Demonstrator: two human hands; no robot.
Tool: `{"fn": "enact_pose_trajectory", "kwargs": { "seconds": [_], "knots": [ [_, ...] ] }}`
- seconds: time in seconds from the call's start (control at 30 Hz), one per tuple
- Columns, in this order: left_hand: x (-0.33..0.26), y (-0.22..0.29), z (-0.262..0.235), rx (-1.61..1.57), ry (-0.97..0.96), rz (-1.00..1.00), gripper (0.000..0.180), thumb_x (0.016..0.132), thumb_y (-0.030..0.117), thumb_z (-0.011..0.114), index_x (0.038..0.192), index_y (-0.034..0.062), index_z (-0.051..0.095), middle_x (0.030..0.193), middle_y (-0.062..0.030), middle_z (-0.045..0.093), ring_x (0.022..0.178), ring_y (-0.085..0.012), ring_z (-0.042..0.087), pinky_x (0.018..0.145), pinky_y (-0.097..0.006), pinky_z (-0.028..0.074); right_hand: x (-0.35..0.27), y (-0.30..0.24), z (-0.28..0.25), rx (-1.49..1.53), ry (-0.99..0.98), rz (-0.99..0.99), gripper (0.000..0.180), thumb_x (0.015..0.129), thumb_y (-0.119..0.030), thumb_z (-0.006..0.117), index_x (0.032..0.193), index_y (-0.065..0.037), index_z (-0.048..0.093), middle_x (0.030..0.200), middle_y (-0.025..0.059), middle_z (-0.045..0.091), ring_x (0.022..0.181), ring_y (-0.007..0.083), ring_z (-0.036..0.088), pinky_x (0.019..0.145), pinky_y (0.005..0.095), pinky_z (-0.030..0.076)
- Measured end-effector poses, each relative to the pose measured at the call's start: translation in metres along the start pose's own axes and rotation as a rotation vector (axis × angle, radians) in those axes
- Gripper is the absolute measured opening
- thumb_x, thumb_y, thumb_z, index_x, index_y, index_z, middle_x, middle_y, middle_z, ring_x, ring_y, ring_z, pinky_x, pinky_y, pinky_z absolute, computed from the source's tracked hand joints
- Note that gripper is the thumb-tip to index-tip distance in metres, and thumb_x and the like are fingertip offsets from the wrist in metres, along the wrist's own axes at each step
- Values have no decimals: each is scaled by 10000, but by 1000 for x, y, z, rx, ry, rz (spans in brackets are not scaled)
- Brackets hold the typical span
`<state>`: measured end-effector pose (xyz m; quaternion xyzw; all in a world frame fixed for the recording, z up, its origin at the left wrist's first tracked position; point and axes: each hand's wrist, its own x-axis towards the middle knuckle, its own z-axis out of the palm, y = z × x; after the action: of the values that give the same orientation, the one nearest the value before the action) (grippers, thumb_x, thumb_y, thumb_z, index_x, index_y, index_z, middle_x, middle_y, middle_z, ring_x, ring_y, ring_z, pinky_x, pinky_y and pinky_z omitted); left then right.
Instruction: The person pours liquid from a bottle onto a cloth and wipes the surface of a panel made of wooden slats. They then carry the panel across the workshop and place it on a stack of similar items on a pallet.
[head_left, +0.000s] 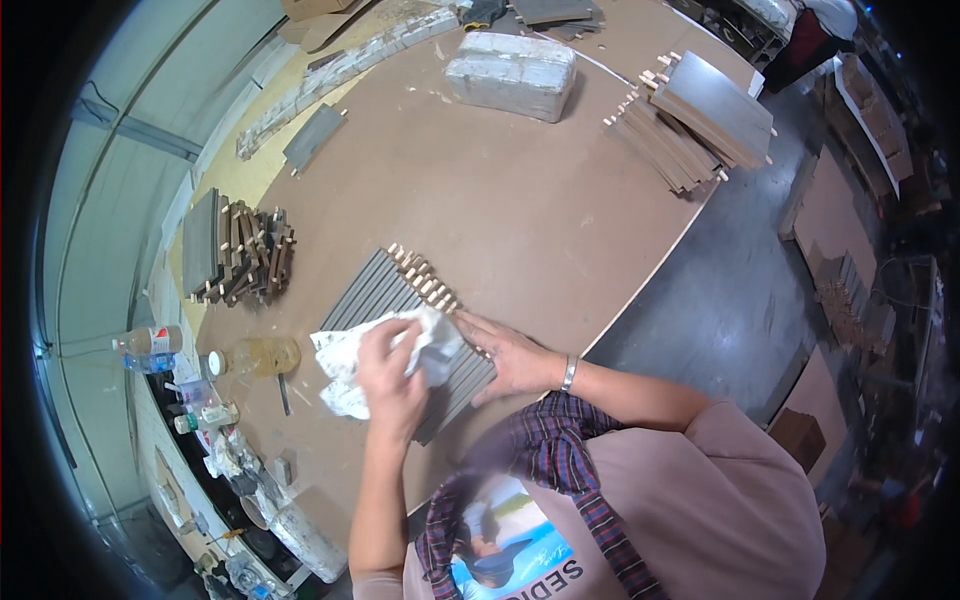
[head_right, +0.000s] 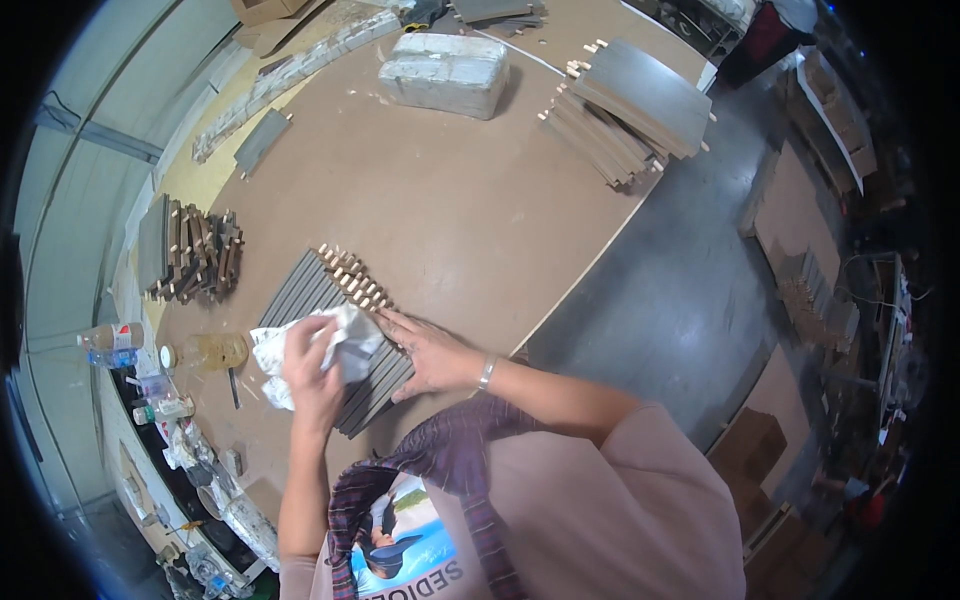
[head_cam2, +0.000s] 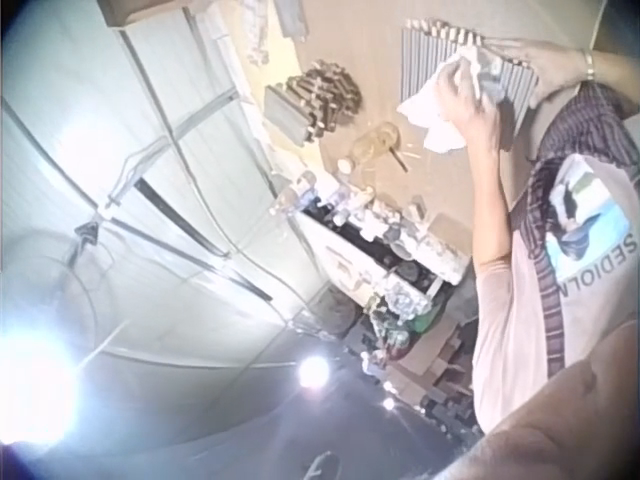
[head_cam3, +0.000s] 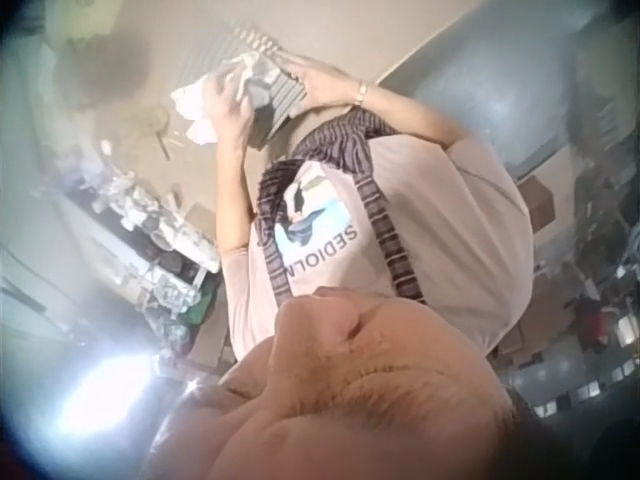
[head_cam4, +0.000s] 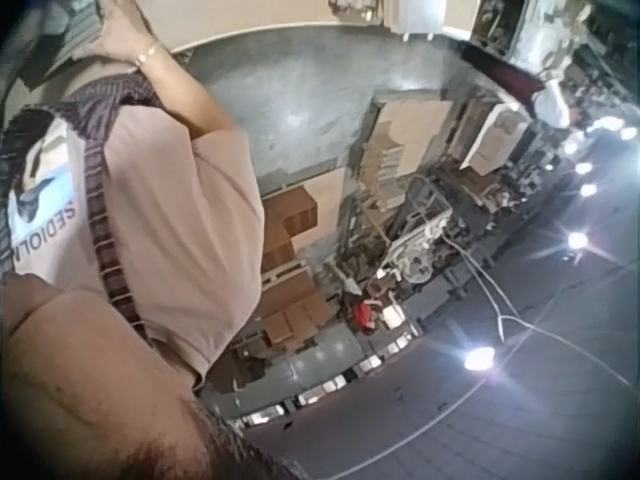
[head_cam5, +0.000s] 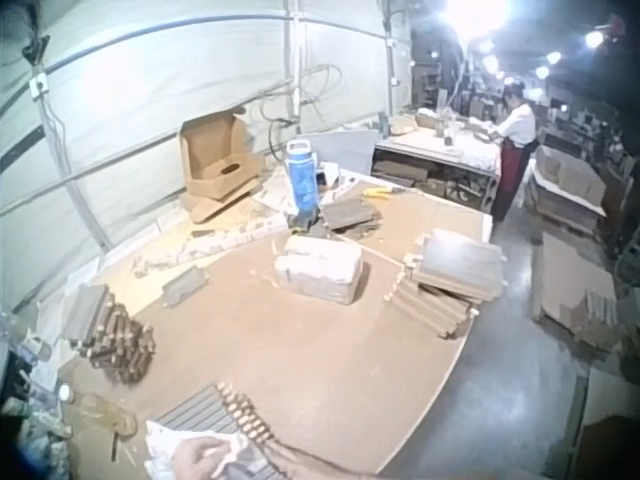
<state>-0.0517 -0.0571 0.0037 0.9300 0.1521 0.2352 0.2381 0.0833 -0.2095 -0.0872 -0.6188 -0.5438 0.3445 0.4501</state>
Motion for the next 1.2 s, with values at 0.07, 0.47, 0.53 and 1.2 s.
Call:
{"fn": "enact_pose_trajectory", "kwargs": {
  "seconds": [0.07, 0.47, 0.53, 1.2],
  "knots": [
    [-13, 1, -21, 244, -63, -45, 497, 597, -44, 634, 1072, 80, 709, 1044, -112, 618, 936, -298, 572, 802, -411, 439, 1, -6, -5, 10, 11, 24, 1220, 613, -354, 888, 1546, -33, 171, 1576, 208, 234, 1432, 362, 287, 1175, 403, 283],
    [20, 20, -72, -399, 169, -319, 248, 833, -81, 551, 1018, -19, 703, 1079, -98, 631, 1010, -191, 616, 835, -310, 501, 4, -12, -11, 92, 25, -22, 1237, 600, -252, 887, 1561, -68, 131, 1581, 204, 185, 1455, 369, 218, 1193, 406, 236],
    [12, 18, -76, -177, 39, -225, 316, 753, -74, 579, 1017, 16, 727, 1134, -119, 636, 1053, -231, 606, 872, -350, 492, 7, -7, -7, 101, 1, -63, 1245, 601, -246, 889, 1563, -69, 119, 1591, 197, 155, 1462, 358, 202, 1197, 406, 230],
    [-69, 0, -50, 15, 175, -324, 342, 753, -49, 583, 1071, 9, 696, 985, -108, 700, 834, -220, 624, 765, -352, 497, 8, 4, -7, 158, -86, -48, 1277, 585, -184, 906, 1574, -102, 103, 1602, 213, 154, 1482, 346, 176, 1195, 399, 226]
  ]
}}
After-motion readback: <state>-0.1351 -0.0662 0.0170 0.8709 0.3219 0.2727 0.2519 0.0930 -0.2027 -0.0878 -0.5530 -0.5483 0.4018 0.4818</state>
